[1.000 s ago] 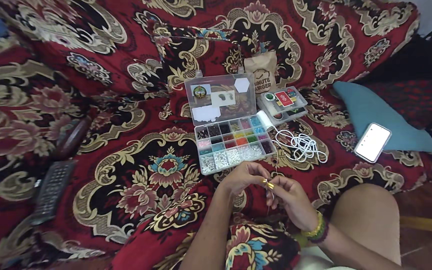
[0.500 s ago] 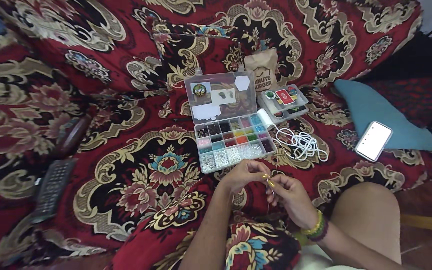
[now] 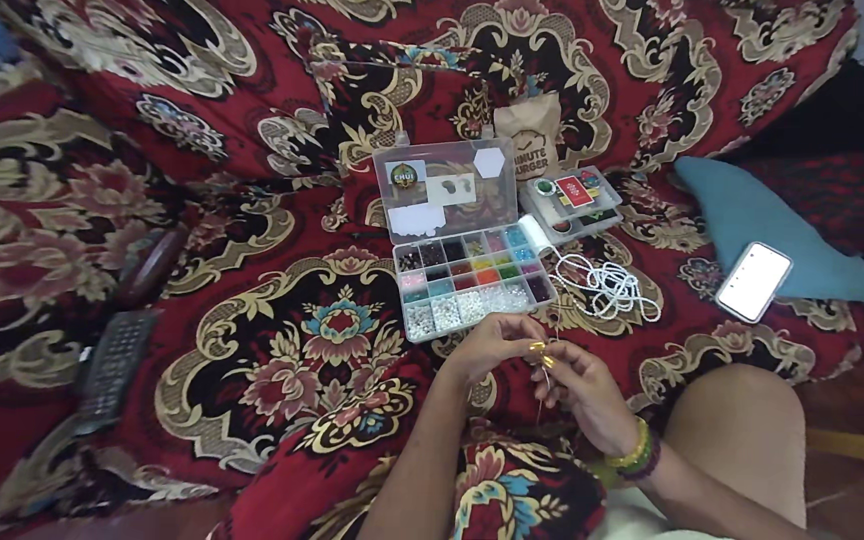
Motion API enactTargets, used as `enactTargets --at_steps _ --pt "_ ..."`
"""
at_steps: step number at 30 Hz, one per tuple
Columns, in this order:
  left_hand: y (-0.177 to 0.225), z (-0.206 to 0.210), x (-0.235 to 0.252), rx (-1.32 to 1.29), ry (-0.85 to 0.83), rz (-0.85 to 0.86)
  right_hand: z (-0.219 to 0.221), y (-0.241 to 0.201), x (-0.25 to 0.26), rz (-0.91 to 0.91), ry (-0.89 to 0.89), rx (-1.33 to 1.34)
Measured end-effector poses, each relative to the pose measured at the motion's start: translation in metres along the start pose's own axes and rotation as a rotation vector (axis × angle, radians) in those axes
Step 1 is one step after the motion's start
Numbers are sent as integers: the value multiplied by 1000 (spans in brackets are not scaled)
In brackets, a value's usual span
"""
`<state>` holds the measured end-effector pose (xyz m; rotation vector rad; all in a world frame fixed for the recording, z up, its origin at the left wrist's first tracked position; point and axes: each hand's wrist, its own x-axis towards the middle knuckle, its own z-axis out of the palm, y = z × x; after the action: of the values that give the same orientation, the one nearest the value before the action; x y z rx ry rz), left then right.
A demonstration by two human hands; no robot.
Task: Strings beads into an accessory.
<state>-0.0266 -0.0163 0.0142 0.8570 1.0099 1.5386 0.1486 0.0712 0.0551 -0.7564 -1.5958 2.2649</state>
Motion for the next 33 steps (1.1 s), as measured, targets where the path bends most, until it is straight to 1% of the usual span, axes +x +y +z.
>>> enactTargets --at_steps 3,6,8,10,12,14,15,17,20,25,28,33 --pt "0 0 0 21 0 1 -1 2 1 13 -17 -5" --pt "14 1 -3 97 42 -22 1 1 0 5 6 -22" --pt "32 -1 -9 255 179 -21 2 -1 0 10 12 -47" --pt "49 -11 -18 505 392 -46 2 0 0 18 5 -64" --pt "59 -22 -27 797 581 -147 2 1 0 25 -1 -63" --pt "66 -25 -32 1028 694 -294 3 2 0 28 0 -74" --pt "66 -25 -33 1102 711 -368 4 2 0 30 3 -82" --pt "63 -25 -30 1173 684 -508 5 1 0 33 6 -94" --pt "54 -26 -22 1240 631 -619 4 2 -2 25 -4 -84" --pt "46 -27 -15 1291 612 -664 3 -1 -3 33 -14 -91" --pt "43 -27 -14 1296 624 -645 4 -2 -4 40 -19 -98" --pt "39 -27 -11 1338 613 -673 3 -2 -4 33 -25 -86"
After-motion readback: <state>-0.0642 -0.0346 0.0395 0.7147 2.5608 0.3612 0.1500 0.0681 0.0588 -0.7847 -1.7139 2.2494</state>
